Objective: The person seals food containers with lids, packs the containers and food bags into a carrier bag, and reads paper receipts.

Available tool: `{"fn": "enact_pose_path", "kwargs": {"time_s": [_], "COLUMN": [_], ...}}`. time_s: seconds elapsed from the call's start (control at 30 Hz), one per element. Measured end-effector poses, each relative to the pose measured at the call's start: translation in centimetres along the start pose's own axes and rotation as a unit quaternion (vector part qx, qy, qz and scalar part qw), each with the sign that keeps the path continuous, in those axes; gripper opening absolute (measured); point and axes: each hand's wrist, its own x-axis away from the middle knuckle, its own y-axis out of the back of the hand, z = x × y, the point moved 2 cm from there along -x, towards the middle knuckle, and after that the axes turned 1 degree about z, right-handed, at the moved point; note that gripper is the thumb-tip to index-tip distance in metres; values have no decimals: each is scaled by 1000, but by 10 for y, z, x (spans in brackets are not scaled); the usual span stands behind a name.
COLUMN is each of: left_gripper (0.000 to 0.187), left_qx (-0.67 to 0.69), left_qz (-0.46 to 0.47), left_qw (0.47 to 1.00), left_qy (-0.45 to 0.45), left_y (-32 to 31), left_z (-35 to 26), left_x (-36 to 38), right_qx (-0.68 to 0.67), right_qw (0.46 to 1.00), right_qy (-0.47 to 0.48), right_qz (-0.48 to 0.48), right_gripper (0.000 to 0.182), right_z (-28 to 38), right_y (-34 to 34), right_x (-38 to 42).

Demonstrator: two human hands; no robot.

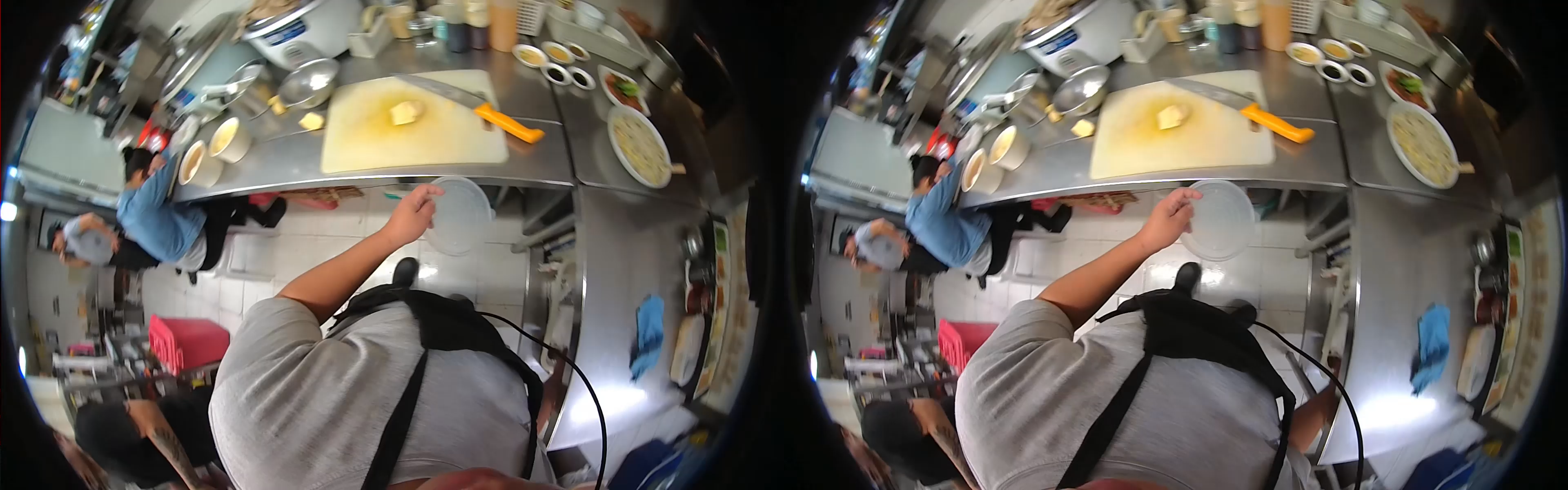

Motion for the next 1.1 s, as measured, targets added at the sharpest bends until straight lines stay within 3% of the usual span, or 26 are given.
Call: {"fn": "enact_pose_path", "kwargs": {"time_s": [0.03,0.1,0.17,0.2,0.23,0.27,0.3,0.37,0.43,0.53,0.63,0.7,0.77,0.83,0.9,1.0,1.1], "left_gripper": [23,25,25,25,25,25,25,28,28,28,35,36,35,34,34,35,37], "left_qx": [36,111,137,152,169,181,193,221,257,326,456,419,342,263,244,235,214], "left_qz": [-21,-41,-58,-66,-66,-70,-72,-67,-77,-89,-95,-205,-360,-515,-596,-631,-632], "left_qw": [999,993,987,983,979,976,973,968,955,932,880,884,868,814,762,738,742], "left_qy": [7,19,56,76,89,96,102,102,129,128,90,25,-20,-52,-67,-55,-66], "left_y": [10,27,42,50,57,65,73,95,125,191,277,346,411,474,526,572,600], "left_z": [-3,-5,-12,-13,-13,-13,-15,-16,-19,-19,-5,7,23,48,67,70,65], "left_x": [1,4,8,12,14,16,17,20,30,49,73,95,117,134,147,152,149], "right_qx": [-239,-384,-370,-226,-144,-42,-20,34,99,71,42,-64,-51,-26,14,-11,-94], "right_qw": [966,907,892,909,936,919,903,815,706,552,633,654,683,691,690,639,525], "right_qy": [-96,-161,-177,-172,-5,71,183,459,622,700,542,447,376,299,288,304,685], "right_qz": [-6,63,188,307,320,385,389,352,324,448,551,606,624,658,664,706,497], "right_gripper": [28,29,29,45,48,56,67,77,75,56,33,20,19,21,22,20,16], "right_z": [2,15,51,58,157,186,222,301,367,410,411,428,438,446,448,445,461], "right_y": [-3,-26,-74,-109,-152,-188,-221,-274,-316,-403,-515,-587,-654,-707,-757,-818,-836], "right_x": [2,0,8,-5,85,101,134,210,269,333,376,435,487,537,576,625,671]}}
